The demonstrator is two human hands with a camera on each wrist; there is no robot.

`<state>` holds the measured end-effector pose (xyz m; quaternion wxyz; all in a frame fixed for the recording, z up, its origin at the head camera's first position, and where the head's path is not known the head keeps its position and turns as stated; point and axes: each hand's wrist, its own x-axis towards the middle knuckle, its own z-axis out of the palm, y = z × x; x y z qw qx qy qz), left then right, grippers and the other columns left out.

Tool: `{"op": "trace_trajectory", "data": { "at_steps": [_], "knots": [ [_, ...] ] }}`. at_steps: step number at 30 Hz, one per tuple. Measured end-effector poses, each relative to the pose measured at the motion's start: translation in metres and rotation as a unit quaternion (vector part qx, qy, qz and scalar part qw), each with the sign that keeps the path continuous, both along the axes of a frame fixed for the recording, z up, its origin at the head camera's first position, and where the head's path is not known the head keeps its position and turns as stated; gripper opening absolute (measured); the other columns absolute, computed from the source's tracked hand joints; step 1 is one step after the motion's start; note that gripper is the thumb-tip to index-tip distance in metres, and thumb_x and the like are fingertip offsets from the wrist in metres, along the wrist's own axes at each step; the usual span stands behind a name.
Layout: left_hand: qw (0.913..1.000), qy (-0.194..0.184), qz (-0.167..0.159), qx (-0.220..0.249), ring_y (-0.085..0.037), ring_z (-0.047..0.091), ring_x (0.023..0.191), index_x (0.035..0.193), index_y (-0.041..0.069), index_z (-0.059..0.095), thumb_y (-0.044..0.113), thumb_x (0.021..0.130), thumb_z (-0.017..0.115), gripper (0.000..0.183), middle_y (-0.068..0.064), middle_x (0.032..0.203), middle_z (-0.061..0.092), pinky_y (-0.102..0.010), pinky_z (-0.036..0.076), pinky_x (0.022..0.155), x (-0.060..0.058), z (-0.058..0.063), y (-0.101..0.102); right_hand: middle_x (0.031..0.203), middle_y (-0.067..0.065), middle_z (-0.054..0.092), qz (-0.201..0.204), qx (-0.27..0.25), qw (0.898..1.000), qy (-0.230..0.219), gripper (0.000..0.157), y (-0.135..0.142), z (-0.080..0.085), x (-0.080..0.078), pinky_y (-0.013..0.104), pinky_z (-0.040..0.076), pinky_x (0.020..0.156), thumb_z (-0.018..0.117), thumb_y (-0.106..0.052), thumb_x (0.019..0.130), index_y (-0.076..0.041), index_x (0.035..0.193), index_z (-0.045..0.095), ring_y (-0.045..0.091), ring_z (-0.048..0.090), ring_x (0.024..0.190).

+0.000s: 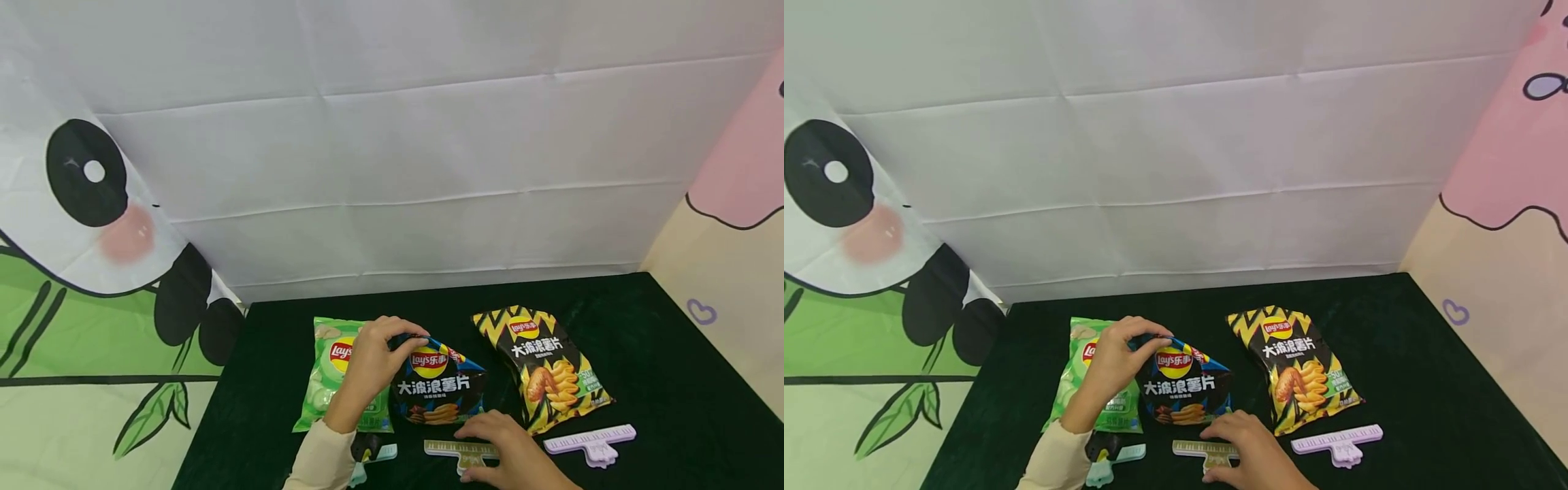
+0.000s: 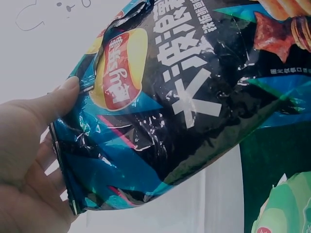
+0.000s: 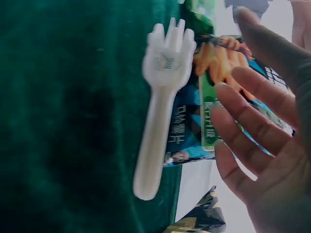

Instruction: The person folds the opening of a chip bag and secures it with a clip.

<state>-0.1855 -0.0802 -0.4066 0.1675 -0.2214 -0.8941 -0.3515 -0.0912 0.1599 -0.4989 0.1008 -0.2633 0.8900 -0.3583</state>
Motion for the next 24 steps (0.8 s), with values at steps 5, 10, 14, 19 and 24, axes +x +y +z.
{"op": "trace_trajectory", "data": {
  "at_steps": [5, 10, 14, 19, 24],
  "knots": [
    [1.0000, -0.005, 0.002, 0.000, -0.003, 0.058, 0.088, 0.089, 0.035, 0.072, 0.035, 0.083, 0.070, 0.007, 0.018, 0.088, 0.069, -0.029, 0.048, 0.079, -0.001, 0.001, 0.001, 0.112, -0.014, 0.062, 0.026, 0.015, 0.999, -0.029, 0.043, 0.004, -0.006, -0.004, 0.026, 0.042, 0.079, 0.071, -0.049, 0.079, -0.033, 0.118, 0.061, -0.001, 0.048, 0.092],
    [1.0000, -0.007, 0.006, -0.003, -0.005, 0.059, 0.088, 0.089, 0.034, 0.073, 0.035, 0.083, 0.070, 0.007, 0.017, 0.088, 0.070, -0.029, 0.048, 0.079, -0.001, 0.001, 0.001, 0.109, -0.018, 0.062, 0.013, 0.038, 0.997, -0.068, 0.036, 0.005, -0.008, -0.007, 0.035, 0.043, 0.085, 0.071, -0.047, 0.079, -0.036, 0.113, 0.062, -0.003, 0.049, 0.091],
    [0.9999, -0.012, 0.006, 0.001, -0.006, 0.059, 0.088, 0.089, 0.034, 0.072, 0.034, 0.083, 0.071, 0.006, 0.017, 0.088, 0.069, -0.029, 0.048, 0.078, -0.001, 0.000, 0.001, 0.107, -0.018, 0.063, 0.008, 0.041, 0.995, -0.086, 0.034, 0.005, -0.011, -0.008, 0.039, 0.045, 0.086, 0.072, -0.044, 0.079, -0.035, 0.111, 0.064, -0.003, 0.051, 0.092],
    [0.9999, -0.011, 0.003, 0.004, -0.004, 0.058, 0.088, 0.089, 0.035, 0.072, 0.034, 0.083, 0.071, 0.006, 0.018, 0.088, 0.069, -0.028, 0.049, 0.078, -0.001, 0.000, 0.002, 0.102, -0.017, 0.065, 0.016, 0.012, 0.995, -0.100, 0.026, 0.005, -0.012, -0.011, 0.026, 0.047, 0.077, 0.067, -0.040, 0.085, -0.030, 0.110, 0.066, -0.005, 0.053, 0.085],
    [0.9999, -0.011, 0.004, 0.005, -0.003, 0.059, 0.089, 0.089, 0.036, 0.072, 0.035, 0.083, 0.070, 0.006, 0.018, 0.088, 0.069, -0.029, 0.049, 0.080, 0.000, -0.001, 0.002, 0.102, -0.014, 0.068, 0.019, -0.018, 0.994, -0.104, 0.021, 0.005, -0.011, -0.013, 0.020, 0.048, 0.070, 0.055, -0.033, 0.095, -0.025, 0.111, 0.067, -0.007, 0.056, 0.082]
  ]
}}
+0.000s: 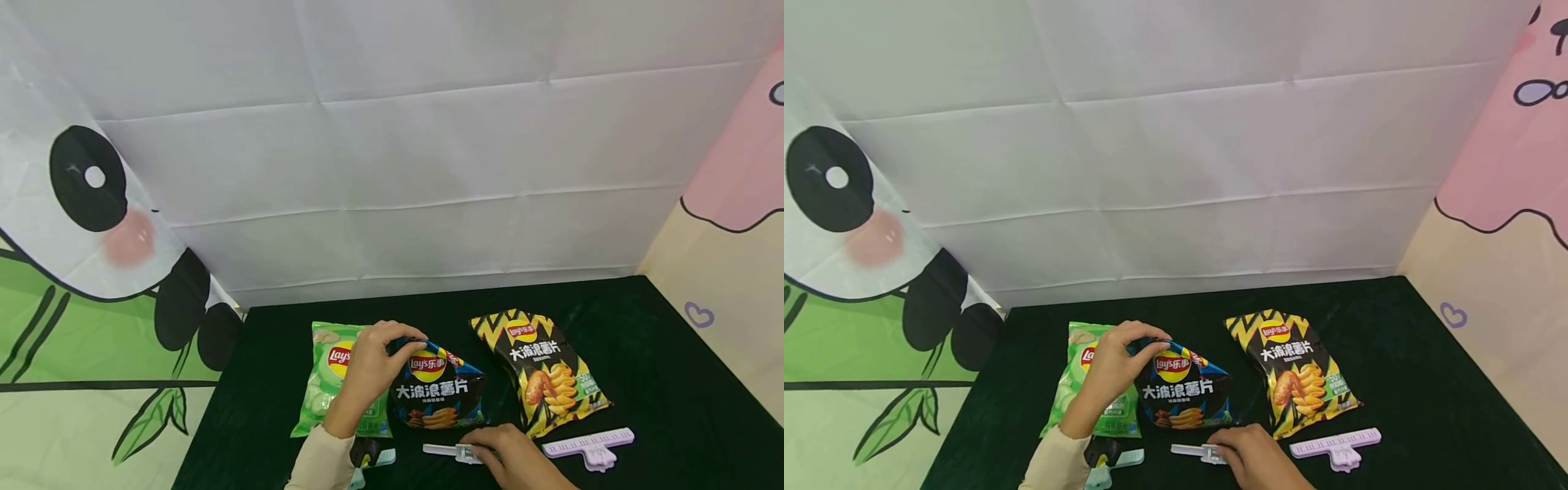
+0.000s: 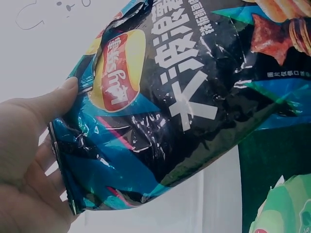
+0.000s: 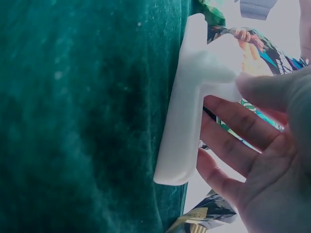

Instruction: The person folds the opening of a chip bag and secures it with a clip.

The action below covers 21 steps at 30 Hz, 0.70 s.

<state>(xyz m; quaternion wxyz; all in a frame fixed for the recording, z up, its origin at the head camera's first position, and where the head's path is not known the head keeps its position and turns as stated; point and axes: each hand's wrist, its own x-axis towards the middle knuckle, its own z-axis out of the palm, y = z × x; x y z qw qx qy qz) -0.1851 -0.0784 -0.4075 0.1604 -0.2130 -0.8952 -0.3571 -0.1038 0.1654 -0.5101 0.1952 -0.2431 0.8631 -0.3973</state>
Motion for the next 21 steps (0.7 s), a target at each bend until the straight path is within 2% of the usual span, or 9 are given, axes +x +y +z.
{"op": "trace_trajectory", "data": {
  "at_steps": [4, 8, 11, 15, 21],
  "knots": [
    [1.0000, 0.001, -0.002, -0.003, -0.004, 0.059, 0.089, 0.090, 0.037, 0.071, 0.036, 0.084, 0.069, 0.007, 0.017, 0.088, 0.069, -0.029, 0.050, 0.079, 0.001, 0.000, -0.001, 0.106, -0.012, 0.068, -0.006, 0.006, 1.000, 0.014, 0.028, 0.001, -0.002, 0.002, 0.022, 0.049, 0.072, 0.054, -0.041, 0.094, -0.025, 0.115, 0.065, -0.006, 0.057, 0.086],
    [1.0000, -0.001, -0.002, 0.002, -0.003, 0.058, 0.088, 0.090, 0.038, 0.070, 0.034, 0.083, 0.070, 0.007, 0.018, 0.088, 0.068, -0.029, 0.050, 0.078, 0.001, 0.000, -0.003, 0.109, -0.016, 0.064, -0.001, 0.035, 0.999, 0.010, 0.041, 0.003, -0.006, 0.004, 0.026, 0.046, 0.077, 0.065, -0.053, 0.082, -0.031, 0.117, 0.063, -0.004, 0.052, 0.091],
    [1.0000, -0.006, -0.005, 0.005, -0.003, 0.058, 0.088, 0.090, 0.037, 0.070, 0.034, 0.083, 0.070, 0.008, 0.017, 0.089, 0.069, -0.029, 0.050, 0.078, 0.000, 0.000, -0.003, 0.109, -0.018, 0.061, 0.016, 0.048, 0.999, 0.018, 0.048, 0.004, -0.010, 0.004, 0.027, 0.044, 0.078, 0.071, -0.055, 0.075, -0.035, 0.117, 0.061, -0.003, 0.048, 0.092],
    [0.9999, -0.008, -0.005, 0.003, -0.003, 0.058, 0.089, 0.091, 0.037, 0.070, 0.034, 0.084, 0.070, 0.008, 0.017, 0.090, 0.069, -0.029, 0.050, 0.078, 0.000, -0.001, -0.003, 0.107, -0.018, 0.059, 0.033, 0.052, 0.998, 0.034, 0.044, 0.004, -0.013, 0.004, 0.026, 0.044, 0.078, 0.072, -0.052, 0.076, -0.036, 0.115, 0.061, -0.003, 0.046, 0.090],
    [0.9999, -0.011, -0.002, 0.005, -0.003, 0.058, 0.089, 0.090, 0.038, 0.070, 0.033, 0.084, 0.070, 0.008, 0.018, 0.090, 0.069, -0.029, 0.051, 0.079, 0.000, -0.001, -0.001, 0.104, -0.018, 0.062, 0.000, 0.048, 0.999, -0.010, 0.032, 0.003, -0.006, 0.003, 0.027, 0.047, 0.077, 0.067, -0.048, 0.083, -0.033, 0.111, 0.062, -0.005, 0.051, 0.088]
  ]
}}
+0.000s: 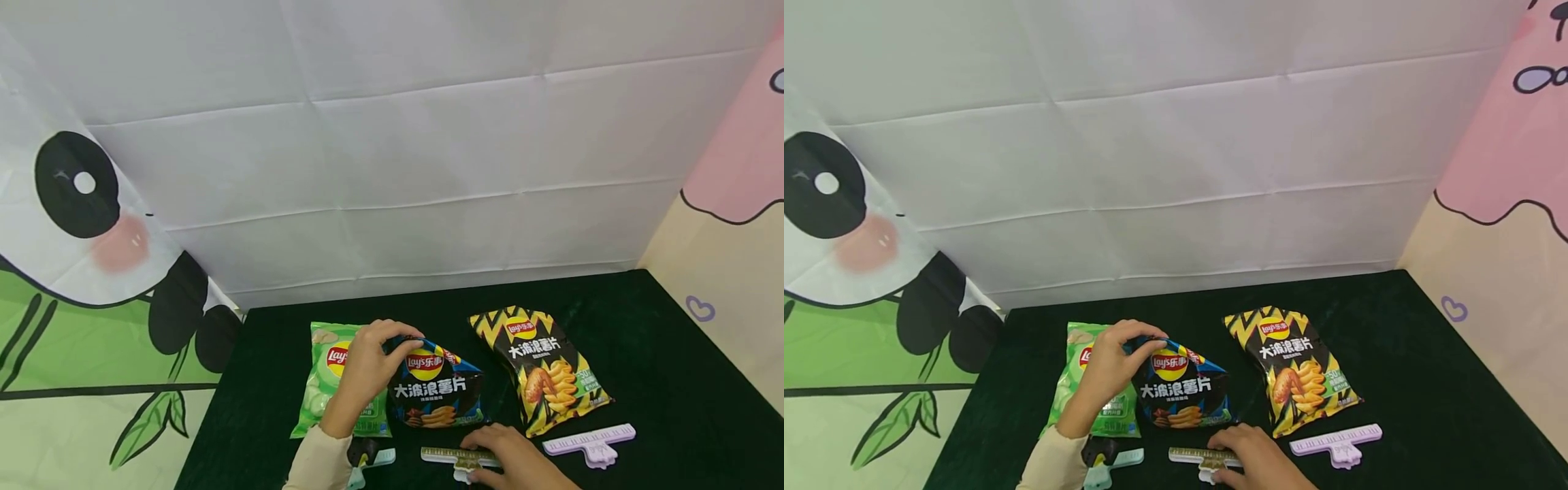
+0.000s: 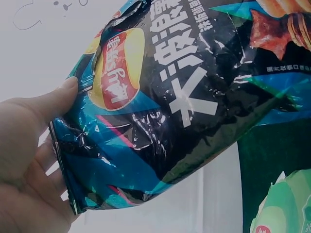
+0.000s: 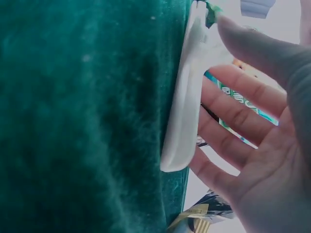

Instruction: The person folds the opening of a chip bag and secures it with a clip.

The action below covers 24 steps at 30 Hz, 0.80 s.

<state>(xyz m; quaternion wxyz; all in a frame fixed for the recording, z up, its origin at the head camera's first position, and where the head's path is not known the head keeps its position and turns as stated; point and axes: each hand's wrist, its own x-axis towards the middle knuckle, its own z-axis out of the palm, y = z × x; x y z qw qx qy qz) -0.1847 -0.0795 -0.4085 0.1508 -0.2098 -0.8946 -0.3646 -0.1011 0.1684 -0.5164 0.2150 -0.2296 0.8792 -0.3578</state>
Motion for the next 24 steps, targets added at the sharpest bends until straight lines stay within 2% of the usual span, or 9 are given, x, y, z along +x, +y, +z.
{"op": "trace_trajectory", "data": {
  "at_steps": [2, 4, 7, 11, 13, 15, 18, 21, 24],
  "knots": [
    [1.0000, 0.002, -0.001, 0.002, -0.003, 0.058, 0.089, 0.090, 0.037, 0.070, 0.033, 0.084, 0.070, 0.008, 0.018, 0.089, 0.069, -0.029, 0.051, 0.079, 0.0003, 0.0000, -0.0002, 0.104, -0.017, 0.063, -0.006, -0.019, 1.000, 0.001, 0.029, 0.0001, 0.0011, 0.0002, 0.025, 0.048, 0.076, 0.063, -0.045, 0.087, -0.030, 0.112, 0.063, -0.006, 0.053, 0.088],
    [1.0000, 0.005, -0.002, 0.000, -0.003, 0.059, 0.089, 0.091, 0.038, 0.070, 0.033, 0.084, 0.070, 0.008, 0.018, 0.090, 0.069, -0.029, 0.051, 0.079, 0.0007, 0.0002, -0.0003, 0.107, -0.014, 0.065, 0.000, -0.048, 0.998, 0.030, 0.026, 0.0007, 0.0006, 0.0013, 0.023, 0.050, 0.076, 0.060, -0.038, 0.091, -0.028, 0.115, 0.063, -0.005, 0.057, 0.090],
    [1.0000, 0.004, -0.005, 0.003, -0.002, 0.059, 0.089, 0.091, 0.038, 0.070, 0.034, 0.084, 0.069, 0.008, 0.018, 0.089, 0.068, -0.029, 0.051, 0.078, 0.0012, 0.0004, -0.0008, 0.110, -0.012, 0.066, 0.005, -0.076, 0.991, 0.107, 0.024, 0.0028, -0.0014, 0.0042, 0.023, 0.051, 0.078, 0.058, -0.022, 0.094, -0.027, 0.117, 0.063, -0.002, 0.060, 0.094],
    [0.9999, 0.004, -0.007, 0.008, -0.002, 0.059, 0.089, 0.091, 0.039, 0.070, 0.034, 0.085, 0.069, 0.008, 0.018, 0.089, 0.068, -0.029, 0.051, 0.078, 0.0002, 0.0009, -0.0014, 0.107, -0.016, 0.065, -0.005, -0.057, 0.980, 0.192, 0.029, 0.0044, -0.0018, 0.0064, 0.028, 0.051, 0.082, 0.060, -0.010, 0.090, -0.033, 0.107, 0.064, 0.001, 0.059, 0.096],
    [0.9999, 0.006, -0.009, 0.009, -0.002, 0.059, 0.089, 0.091, 0.039, 0.069, 0.034, 0.085, 0.068, 0.008, 0.019, 0.088, 0.068, -0.029, 0.051, 0.078, -0.0006, 0.0007, -0.0015, 0.106, -0.019, 0.064, -0.008, -0.036, 0.982, 0.184, 0.028, 0.0050, 0.0000, 0.0063, 0.030, 0.050, 0.083, 0.060, -0.012, 0.090, -0.037, 0.102, 0.064, 0.001, 0.057, 0.097],
    [0.9999, 0.007, -0.008, 0.008, -0.002, 0.059, 0.089, 0.091, 0.040, 0.069, 0.035, 0.086, 0.068, 0.007, 0.019, 0.088, 0.068, -0.029, 0.051, 0.078, -0.0005, 0.0005, -0.0017, 0.108, -0.019, 0.064, -0.008, -0.020, 0.989, 0.150, 0.023, 0.0047, 0.0020, 0.0052, 0.033, 0.049, 0.084, 0.061, -0.019, 0.091, -0.039, 0.102, 0.064, 0.002, 0.056, 0.099],
    [1.0000, 0.007, -0.005, 0.005, -0.002, 0.059, 0.088, 0.091, 0.040, 0.069, 0.035, 0.085, 0.068, 0.008, 0.019, 0.089, 0.068, -0.029, 0.051, 0.078, -0.0003, -0.0001, -0.0015, 0.109, -0.021, 0.062, -0.013, 0.005, 0.994, 0.105, 0.014, 0.0033, 0.0046, 0.0038, 0.034, 0.047, 0.084, 0.058, -0.039, 0.092, -0.042, 0.105, 0.062, 0.002, 0.054, 0.099],
    [0.9999, 0.011, -0.002, 0.003, -0.003, 0.059, 0.088, 0.091, 0.039, 0.069, 0.034, 0.085, 0.069, 0.008, 0.018, 0.089, 0.068, -0.029, 0.051, 0.079, -0.0007, -0.0005, -0.0006, 0.104, -0.023, 0.062, -0.016, 0.023, 0.993, 0.113, 0.016, 0.0008, 0.0060, 0.0023, 0.035, 0.047, 0.083, 0.056, -0.050, 0.090, -0.042, 0.103, 0.062, 0.002, 0.053, 0.096],
    [0.9999, 0.016, -0.005, 0.001, -0.003, 0.059, 0.087, 0.091, 0.039, 0.070, 0.034, 0.085, 0.069, 0.008, 0.018, 0.089, 0.069, -0.029, 0.050, 0.078, -0.0019, -0.0013, 0.0010, 0.097, -0.023, 0.060, -0.026, 0.022, 0.993, 0.116, 0.014, -0.0004, 0.0077, 0.0017, 0.033, 0.046, 0.080, 0.058, -0.049, 0.089, -0.040, 0.100, 0.060, 0.001, 0.052, 0.092]
  ]
}}
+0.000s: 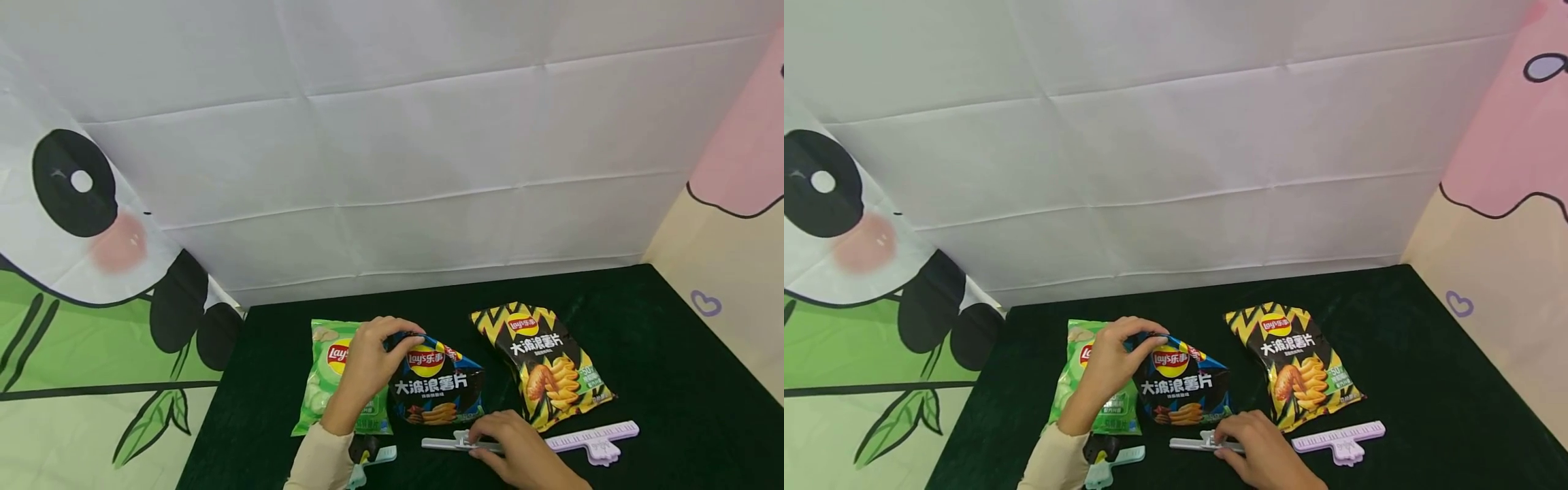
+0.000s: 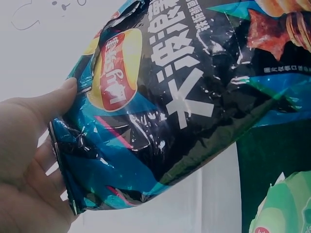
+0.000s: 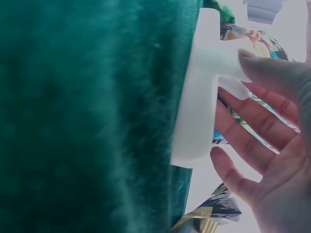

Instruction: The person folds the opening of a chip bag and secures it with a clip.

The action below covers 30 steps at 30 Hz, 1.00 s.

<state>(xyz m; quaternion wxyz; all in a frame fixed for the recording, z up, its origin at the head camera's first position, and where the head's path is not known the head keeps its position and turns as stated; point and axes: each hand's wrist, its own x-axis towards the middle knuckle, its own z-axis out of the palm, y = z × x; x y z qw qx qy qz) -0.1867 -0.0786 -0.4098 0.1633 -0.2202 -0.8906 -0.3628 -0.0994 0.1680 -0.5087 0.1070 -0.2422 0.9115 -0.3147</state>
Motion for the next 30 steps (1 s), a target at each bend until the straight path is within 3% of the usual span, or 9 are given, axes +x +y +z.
{"op": "trace_trajectory", "data": {
  "at_steps": [4, 8, 14, 20, 27, 30],
  "knots": [
    [0.9998, -0.008, -0.011, 0.012, -0.004, 0.059, 0.087, 0.092, 0.038, 0.070, 0.033, 0.086, 0.068, 0.008, 0.018, 0.089, 0.069, -0.028, 0.051, 0.078, -0.001, 0.000, 0.001, 0.101, -0.019, 0.059, -0.007, -0.016, 1.000, -0.015, 0.028, 0.001, 0.004, 0.000, 0.028, 0.046, 0.076, 0.060, -0.045, 0.089, -0.035, 0.115, 0.056, 0.000, 0.052, 0.090],
    [0.9992, -0.025, -0.015, 0.027, -0.005, 0.059, 0.088, 0.095, 0.038, 0.070, 0.032, 0.086, 0.068, 0.011, 0.017, 0.092, 0.070, -0.026, 0.052, 0.077, -0.001, -0.001, 0.001, 0.111, -0.015, 0.062, 0.000, -0.016, 1.000, -0.003, 0.038, 0.004, 0.011, 0.003, 0.030, 0.049, 0.080, 0.055, -0.045, 0.092, -0.032, 0.128, 0.054, 0.001, 0.055, 0.096],
    [0.9983, -0.043, -0.014, 0.035, -0.004, 0.058, 0.086, 0.097, 0.032, 0.067, 0.032, 0.086, 0.067, 0.011, 0.012, 0.095, 0.068, -0.020, 0.053, 0.072, 0.001, -0.002, -0.001, 0.105, -0.024, 0.059, -0.051, -0.006, 0.996, 0.066, 0.026, 0.004, 0.022, 0.009, 0.030, 0.047, 0.080, 0.054, -0.048, 0.092, -0.042, 0.117, 0.058, 0.000, 0.053, 0.095],
    [0.9988, -0.036, -0.011, 0.032, -0.004, 0.057, 0.086, 0.096, 0.032, 0.066, 0.033, 0.086, 0.067, 0.010, 0.013, 0.093, 0.067, -0.024, 0.050, 0.077, 0.000, -0.005, -0.002, 0.096, -0.029, 0.055, -0.090, -0.049, 0.986, 0.129, 0.020, 0.001, 0.030, 0.012, 0.024, 0.046, 0.077, 0.061, -0.043, 0.089, -0.042, 0.109, 0.059, -0.006, 0.050, 0.087],
    [0.9990, -0.016, -0.023, 0.034, -0.004, 0.055, 0.084, 0.094, 0.033, 0.067, 0.033, 0.086, 0.068, 0.008, 0.015, 0.091, 0.069, -0.035, 0.044, 0.085, -0.003, -0.007, -0.003, 0.090, -0.029, 0.055, -0.121, -0.090, 0.970, 0.190, 0.027, -0.004, 0.042, 0.015, 0.021, 0.045, 0.074, 0.070, -0.029, 0.084, -0.041, 0.107, 0.062, -0.008, 0.047, 0.081],
    [0.9989, -0.010, -0.035, 0.029, -0.006, 0.056, 0.086, 0.095, 0.033, 0.067, 0.034, 0.087, 0.066, 0.008, 0.015, 0.093, 0.070, -0.038, 0.043, 0.089, -0.003, -0.008, -0.005, 0.094, -0.025, 0.059, -0.132, -0.131, 0.957, 0.221, 0.034, -0.004, 0.048, 0.015, 0.020, 0.046, 0.078, 0.074, -0.017, 0.081, -0.036, 0.109, 0.065, -0.005, 0.051, 0.085]
  ]
}}
